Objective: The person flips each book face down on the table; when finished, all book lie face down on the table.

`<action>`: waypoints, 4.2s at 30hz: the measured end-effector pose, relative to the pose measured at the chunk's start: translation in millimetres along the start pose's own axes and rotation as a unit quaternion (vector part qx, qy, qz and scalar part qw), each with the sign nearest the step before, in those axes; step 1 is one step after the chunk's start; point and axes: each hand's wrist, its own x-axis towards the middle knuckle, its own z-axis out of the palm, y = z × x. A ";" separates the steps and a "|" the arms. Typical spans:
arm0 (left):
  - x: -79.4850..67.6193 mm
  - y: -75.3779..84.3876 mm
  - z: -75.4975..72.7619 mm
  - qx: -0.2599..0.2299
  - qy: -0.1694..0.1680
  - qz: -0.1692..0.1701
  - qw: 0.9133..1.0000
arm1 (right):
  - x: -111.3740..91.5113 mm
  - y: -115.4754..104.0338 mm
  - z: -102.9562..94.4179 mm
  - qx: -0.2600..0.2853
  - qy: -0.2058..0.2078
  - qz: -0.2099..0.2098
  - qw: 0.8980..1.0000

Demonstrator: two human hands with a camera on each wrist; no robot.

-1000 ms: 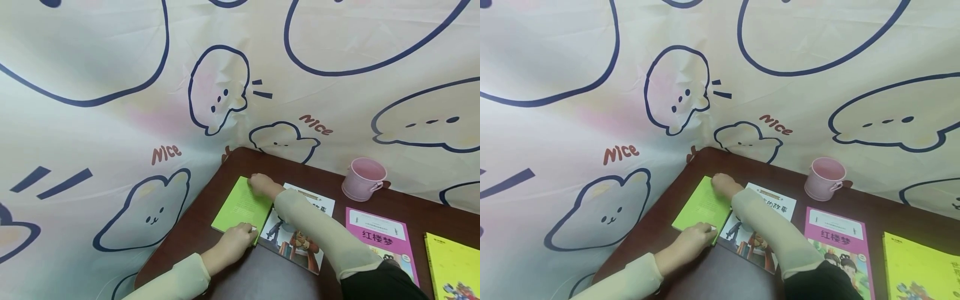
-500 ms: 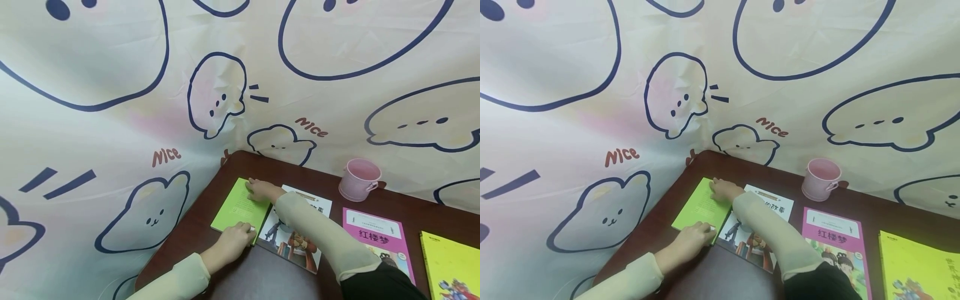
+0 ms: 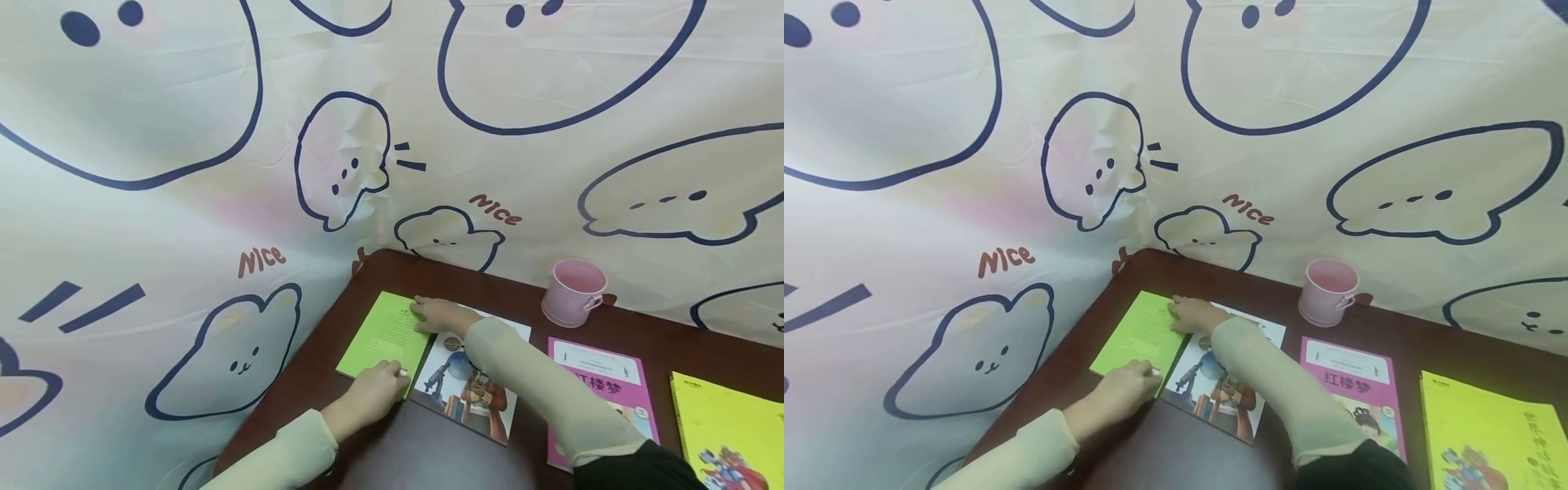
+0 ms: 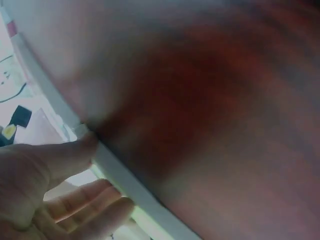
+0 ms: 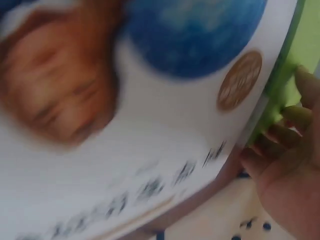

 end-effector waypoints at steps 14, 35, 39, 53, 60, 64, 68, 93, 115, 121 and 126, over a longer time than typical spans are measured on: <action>11.1 14.3 -12.9 -0.127 -0.046 -0.104 0.985 | -57.8 69.9 -8.0 0.006 0.065 0.109 0.992; 32.1 45.9 -33.2 -0.374 -0.118 -0.242 0.888 | -105.5 110.5 -5.1 0.026 0.018 0.223 0.974; 31.6 49.8 -34.8 -0.424 -0.123 -0.245 0.863 | -107.7 111.6 -3.0 0.026 0.022 0.220 0.975; 29.5 72.7 -42.7 -0.587 -0.079 -0.371 0.715 | -113.3 119.4 5.9 0.146 0.071 0.193 0.968; 30.8 75.6 -39.6 -0.666 -0.030 -0.422 0.614 | -113.9 131.5 10.7 0.223 0.091 0.187 0.952; 30.0 73.9 -35.9 -0.693 -0.033 -0.427 0.580 | -116.1 134.2 9.4 0.248 0.095 0.189 0.945; 30.0 72.3 -31.3 -0.697 -0.030 -0.426 0.576 | -116.4 133.8 9.4 0.261 0.101 0.189 0.941; 28.7 68.7 -9.9 -0.762 -0.013 -0.400 0.509 | -99.3 85.5 -1.3 -0.109 0.084 0.260 0.956; 21.3 54.3 -20.8 -0.785 0.067 -0.381 0.485 | -94.5 101.3 -3.6 0.154 0.049 0.281 0.946; 18.7 50.8 -24.0 -0.789 0.081 -0.380 0.476 | -90.1 99.5 -7.5 0.187 0.036 0.292 0.937; 17.9 47.6 -26.9 -0.790 0.082 -0.383 0.472 | -89.6 96.0 -8.7 0.195 0.042 0.300 0.933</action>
